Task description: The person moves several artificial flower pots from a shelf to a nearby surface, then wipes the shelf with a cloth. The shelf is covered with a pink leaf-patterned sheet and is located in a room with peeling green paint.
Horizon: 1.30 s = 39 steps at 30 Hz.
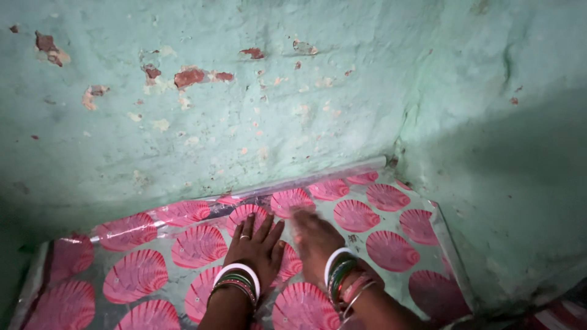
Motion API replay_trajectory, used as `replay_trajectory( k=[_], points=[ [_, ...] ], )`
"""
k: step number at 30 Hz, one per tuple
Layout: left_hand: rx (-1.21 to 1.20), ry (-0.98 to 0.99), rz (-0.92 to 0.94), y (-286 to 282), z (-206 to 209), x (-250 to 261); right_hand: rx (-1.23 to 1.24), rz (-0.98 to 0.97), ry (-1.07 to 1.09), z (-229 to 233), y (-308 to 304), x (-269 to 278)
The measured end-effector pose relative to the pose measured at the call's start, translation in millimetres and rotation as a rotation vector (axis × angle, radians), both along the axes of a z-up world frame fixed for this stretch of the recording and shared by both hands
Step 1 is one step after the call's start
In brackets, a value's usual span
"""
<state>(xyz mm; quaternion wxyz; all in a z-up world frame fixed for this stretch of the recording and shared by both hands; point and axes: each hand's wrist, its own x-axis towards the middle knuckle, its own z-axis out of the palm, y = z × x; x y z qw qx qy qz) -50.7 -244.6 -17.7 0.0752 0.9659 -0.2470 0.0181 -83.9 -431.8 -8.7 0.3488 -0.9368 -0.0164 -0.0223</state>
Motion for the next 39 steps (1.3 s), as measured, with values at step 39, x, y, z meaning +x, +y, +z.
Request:
replay_trajectory(
  k=[39],
  points=[
    [0.027, 0.129, 0.213, -94.8, 25.1, 26.0, -0.492, -0.476, -0.409, -81.9, -187.1, 118.1]
  ],
)
